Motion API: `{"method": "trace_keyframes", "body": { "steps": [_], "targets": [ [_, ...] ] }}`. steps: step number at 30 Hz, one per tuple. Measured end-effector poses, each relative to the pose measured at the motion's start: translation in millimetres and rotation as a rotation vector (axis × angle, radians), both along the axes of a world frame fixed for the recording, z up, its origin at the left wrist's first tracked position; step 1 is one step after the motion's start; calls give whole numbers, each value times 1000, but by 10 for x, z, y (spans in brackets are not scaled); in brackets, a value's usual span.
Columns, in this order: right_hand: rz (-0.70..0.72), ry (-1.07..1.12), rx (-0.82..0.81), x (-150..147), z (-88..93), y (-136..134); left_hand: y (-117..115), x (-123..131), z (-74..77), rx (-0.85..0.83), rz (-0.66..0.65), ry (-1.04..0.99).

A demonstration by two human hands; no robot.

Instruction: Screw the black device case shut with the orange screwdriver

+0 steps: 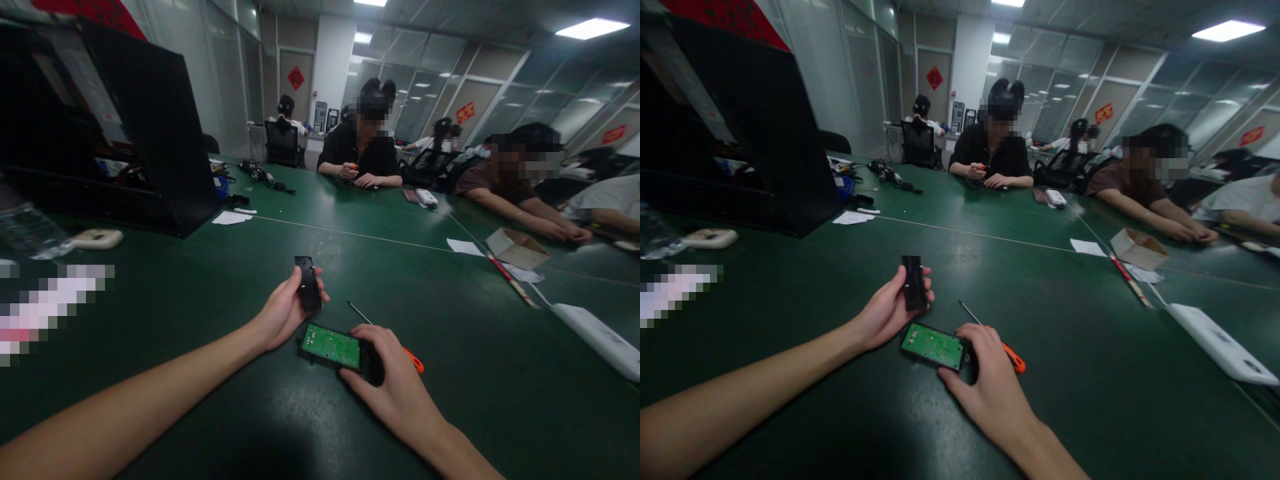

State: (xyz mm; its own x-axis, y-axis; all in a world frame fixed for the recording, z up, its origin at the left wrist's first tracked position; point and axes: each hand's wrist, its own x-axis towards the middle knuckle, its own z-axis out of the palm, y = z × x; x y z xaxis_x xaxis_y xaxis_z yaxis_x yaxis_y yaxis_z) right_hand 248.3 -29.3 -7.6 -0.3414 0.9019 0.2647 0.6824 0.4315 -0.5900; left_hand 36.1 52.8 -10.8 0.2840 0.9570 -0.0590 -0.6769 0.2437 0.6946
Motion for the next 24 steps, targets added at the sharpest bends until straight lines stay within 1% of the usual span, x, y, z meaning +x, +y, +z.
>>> {"method": "trace_keyframes", "body": {
  "steps": [2,4,7,9,12,15,18,24],
  "targets": [
    [-30,105,-77,29,-5,3,-25,7,16,21,-44,-7],
    [-77,259,-130,74,-14,7,-54,15,31,47,-113,-18],
    [-133,485,-122,137,-36,35,-90,22,38,91,-210,-30],
    [-146,548,-104,171,-52,64,-103,24,25,128,-238,-27],
    [-156,559,-62,198,-72,92,-114,21,-17,199,-242,25],
    [-151,528,-15,188,-71,81,-119,15,-58,314,-227,150],
    [-125,494,-13,154,-47,50,-125,11,-75,422,-209,256],
    [-89,454,17,121,-23,19,-214,26,-79,516,-179,412]
  ]
}}
